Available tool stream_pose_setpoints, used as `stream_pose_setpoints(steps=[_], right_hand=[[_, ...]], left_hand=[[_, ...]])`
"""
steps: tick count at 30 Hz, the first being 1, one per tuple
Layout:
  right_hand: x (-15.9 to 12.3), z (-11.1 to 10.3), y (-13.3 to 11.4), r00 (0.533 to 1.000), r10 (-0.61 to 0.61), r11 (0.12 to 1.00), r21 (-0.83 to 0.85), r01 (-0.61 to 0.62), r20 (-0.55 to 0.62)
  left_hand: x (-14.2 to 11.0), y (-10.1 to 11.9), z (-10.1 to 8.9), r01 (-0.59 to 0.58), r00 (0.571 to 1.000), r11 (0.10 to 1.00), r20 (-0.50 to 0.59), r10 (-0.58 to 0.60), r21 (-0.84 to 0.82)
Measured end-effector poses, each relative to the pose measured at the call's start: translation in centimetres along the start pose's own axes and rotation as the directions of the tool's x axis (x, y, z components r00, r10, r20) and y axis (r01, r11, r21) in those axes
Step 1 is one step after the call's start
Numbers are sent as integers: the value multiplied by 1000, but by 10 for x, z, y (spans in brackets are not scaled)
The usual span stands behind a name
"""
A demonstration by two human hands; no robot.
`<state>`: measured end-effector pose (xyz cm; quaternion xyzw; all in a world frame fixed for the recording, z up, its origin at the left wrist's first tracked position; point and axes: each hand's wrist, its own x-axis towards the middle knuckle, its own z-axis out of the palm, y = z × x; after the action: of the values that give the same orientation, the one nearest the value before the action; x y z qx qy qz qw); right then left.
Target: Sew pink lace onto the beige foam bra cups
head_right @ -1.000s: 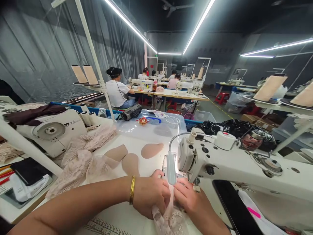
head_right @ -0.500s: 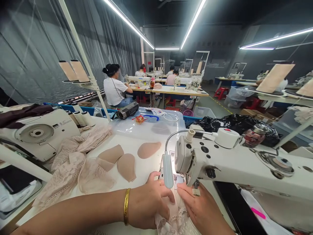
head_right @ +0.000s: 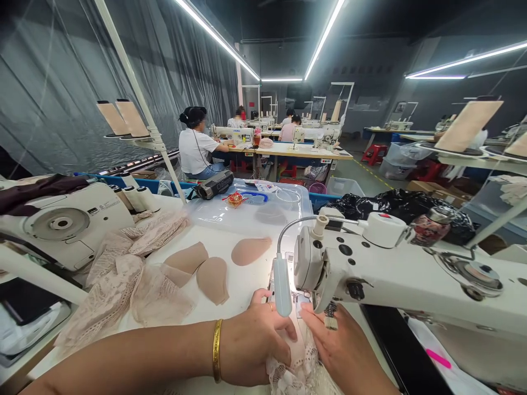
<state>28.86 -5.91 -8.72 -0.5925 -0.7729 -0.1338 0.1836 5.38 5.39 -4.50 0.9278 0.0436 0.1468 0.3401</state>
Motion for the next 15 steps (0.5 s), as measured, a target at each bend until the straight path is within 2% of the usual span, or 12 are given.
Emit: stream_pose_setpoints(steps=[9,12,15], right_hand=[[-12,10,4,999,26,1000,-5,-25,27],[-14,10,3,1000,12,1000,1,-12,3],[-13,8,4,1000,2,1000,-2,-2,30]], left_hand=[[-1,-1,0,39,997,999,61,-39,-6],[3,-4,-3,13,998,1000,57,-14,10],[7,-6,-9,-28,997,999,68,27,18]])
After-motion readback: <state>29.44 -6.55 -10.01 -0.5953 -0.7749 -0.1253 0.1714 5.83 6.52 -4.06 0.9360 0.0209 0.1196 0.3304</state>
